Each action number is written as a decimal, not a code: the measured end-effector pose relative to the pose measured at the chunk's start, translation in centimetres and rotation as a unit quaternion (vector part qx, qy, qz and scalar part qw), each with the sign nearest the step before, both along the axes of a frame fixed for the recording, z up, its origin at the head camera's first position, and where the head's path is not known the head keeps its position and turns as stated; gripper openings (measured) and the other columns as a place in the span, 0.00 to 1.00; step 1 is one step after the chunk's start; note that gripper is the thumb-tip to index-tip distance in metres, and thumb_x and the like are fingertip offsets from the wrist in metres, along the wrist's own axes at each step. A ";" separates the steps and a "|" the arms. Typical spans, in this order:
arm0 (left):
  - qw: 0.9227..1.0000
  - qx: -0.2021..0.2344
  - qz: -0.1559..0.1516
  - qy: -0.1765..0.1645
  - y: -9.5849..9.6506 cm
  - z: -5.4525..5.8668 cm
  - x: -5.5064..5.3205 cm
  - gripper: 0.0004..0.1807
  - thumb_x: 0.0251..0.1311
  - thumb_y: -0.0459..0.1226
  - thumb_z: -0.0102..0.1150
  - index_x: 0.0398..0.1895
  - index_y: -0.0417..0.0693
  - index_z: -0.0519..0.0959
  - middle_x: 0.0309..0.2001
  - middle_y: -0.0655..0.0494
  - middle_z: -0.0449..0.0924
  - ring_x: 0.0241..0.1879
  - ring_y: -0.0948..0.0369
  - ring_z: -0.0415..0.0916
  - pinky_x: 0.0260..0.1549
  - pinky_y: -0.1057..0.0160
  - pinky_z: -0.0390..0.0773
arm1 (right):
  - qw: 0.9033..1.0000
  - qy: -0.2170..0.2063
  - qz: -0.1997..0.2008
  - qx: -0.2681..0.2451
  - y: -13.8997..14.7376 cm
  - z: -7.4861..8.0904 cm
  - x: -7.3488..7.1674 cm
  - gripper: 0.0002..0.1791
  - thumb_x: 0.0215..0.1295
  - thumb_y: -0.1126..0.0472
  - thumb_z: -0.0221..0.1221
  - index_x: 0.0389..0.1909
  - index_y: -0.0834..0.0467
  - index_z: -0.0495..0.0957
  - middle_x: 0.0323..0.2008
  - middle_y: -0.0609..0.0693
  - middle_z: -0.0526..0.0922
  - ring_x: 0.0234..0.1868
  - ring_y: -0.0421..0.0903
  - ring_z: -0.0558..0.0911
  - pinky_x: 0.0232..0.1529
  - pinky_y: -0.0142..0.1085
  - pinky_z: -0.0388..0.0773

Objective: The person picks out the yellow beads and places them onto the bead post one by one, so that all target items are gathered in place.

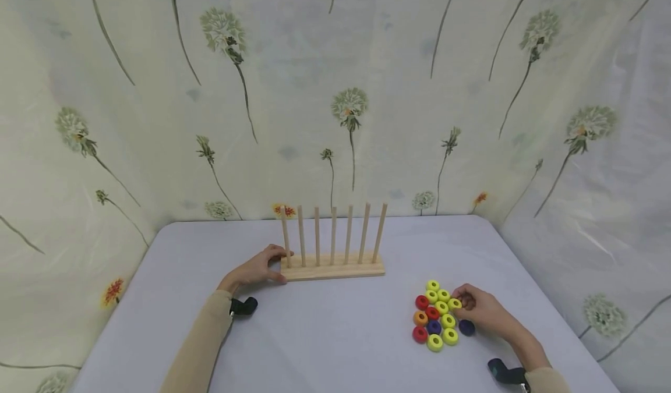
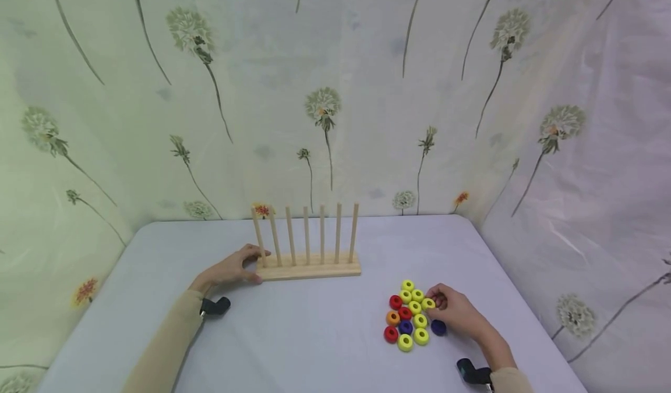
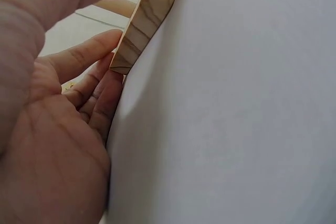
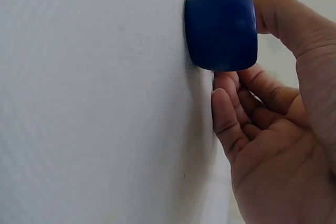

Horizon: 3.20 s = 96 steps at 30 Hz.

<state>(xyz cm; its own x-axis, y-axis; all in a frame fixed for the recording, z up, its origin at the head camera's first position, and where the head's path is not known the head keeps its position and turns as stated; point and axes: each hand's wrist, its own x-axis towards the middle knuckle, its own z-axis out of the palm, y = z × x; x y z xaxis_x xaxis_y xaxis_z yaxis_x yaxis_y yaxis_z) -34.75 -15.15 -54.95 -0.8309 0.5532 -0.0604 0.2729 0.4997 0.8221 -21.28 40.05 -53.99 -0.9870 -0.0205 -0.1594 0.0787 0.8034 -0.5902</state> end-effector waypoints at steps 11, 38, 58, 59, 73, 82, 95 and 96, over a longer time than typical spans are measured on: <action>1.000 0.004 -0.007 0.007 0.0 0.3 0.3 0.37 0.46 0.45 0.75 0.62 0.50 0.72 0.62 0.49 0.63 0.66 0.48 0.60 0.68 0.44 0.57 | 0.999 0.036 0.007 -0.025 0.4 0.2 0.2 0.20 0.56 0.57 0.66 0.47 0.62 0.74 0.37 0.51 0.77 0.35 0.42 0.72 0.31 0.29 0.72; 1.000 0.007 0.004 -0.030 -0.2 0.5 -0.4 0.39 0.43 0.43 0.76 0.61 0.48 0.70 0.64 0.48 0.63 0.69 0.47 0.58 0.70 0.45 0.55 | 0.963 0.247 0.026 -0.102 -11.1 12.7 -4.6 0.14 0.64 0.55 0.62 0.46 0.58 0.75 0.41 0.50 0.78 0.40 0.42 0.75 0.40 0.22 0.71; 0.998 0.018 0.030 -0.059 0.2 0.4 0.0 0.38 0.42 0.40 0.77 0.60 0.50 0.72 0.64 0.51 0.64 0.69 0.48 0.58 0.70 0.45 0.53 | 0.948 0.276 0.033 -0.155 -15.1 16.1 -9.5 0.18 0.62 0.55 0.64 0.47 0.62 0.77 0.38 0.54 0.79 0.36 0.46 0.76 0.30 0.25 0.73; 0.997 0.018 0.032 -0.062 0.2 0.4 0.0 0.38 0.41 0.40 0.78 0.60 0.51 0.72 0.64 0.51 0.64 0.69 0.49 0.58 0.71 0.45 0.53 | 0.948 0.276 0.035 -0.155 -15.2 16.2 -9.6 0.18 0.62 0.55 0.64 0.47 0.62 0.77 0.38 0.54 0.79 0.36 0.46 0.76 0.30 0.25 0.73; 0.997 0.014 0.036 -0.070 0.2 0.5 -0.1 0.38 0.39 0.41 0.78 0.58 0.54 0.72 0.64 0.53 0.64 0.69 0.49 0.58 0.70 0.45 0.53 | 0.953 0.260 0.036 -0.149 -15.9 16.2 -10.4 0.18 0.62 0.53 0.64 0.46 0.60 0.77 0.36 0.54 0.78 0.35 0.47 0.74 0.29 0.27 0.71; 0.997 0.016 0.028 -0.065 0.3 0.5 -0.1 0.38 0.40 0.40 0.78 0.59 0.53 0.73 0.63 0.52 0.64 0.69 0.49 0.58 0.70 0.44 0.52 | 0.960 0.234 0.036 -0.149 -15.9 15.6 -10.4 0.17 0.62 0.55 0.63 0.46 0.61 0.76 0.36 0.53 0.75 0.36 0.47 0.72 0.30 0.28 0.71; 0.997 0.017 0.027 -0.065 0.1 0.4 0.0 0.38 0.40 0.40 0.78 0.59 0.52 0.72 0.64 0.52 0.64 0.69 0.49 0.58 0.70 0.45 0.53 | 0.962 0.228 0.042 -0.148 -15.9 15.1 -10.5 0.17 0.62 0.56 0.63 0.47 0.62 0.75 0.35 0.53 0.74 0.36 0.47 0.71 0.30 0.28 0.70; 0.997 0.017 0.026 -0.064 0.1 0.3 0.0 0.38 0.40 0.40 0.78 0.59 0.52 0.72 0.63 0.52 0.65 0.69 0.49 0.58 0.70 0.44 0.53 | 0.962 0.226 0.042 -0.148 -15.9 15.1 -10.5 0.18 0.62 0.56 0.63 0.47 0.62 0.75 0.35 0.53 0.74 0.36 0.47 0.71 0.30 0.28 0.70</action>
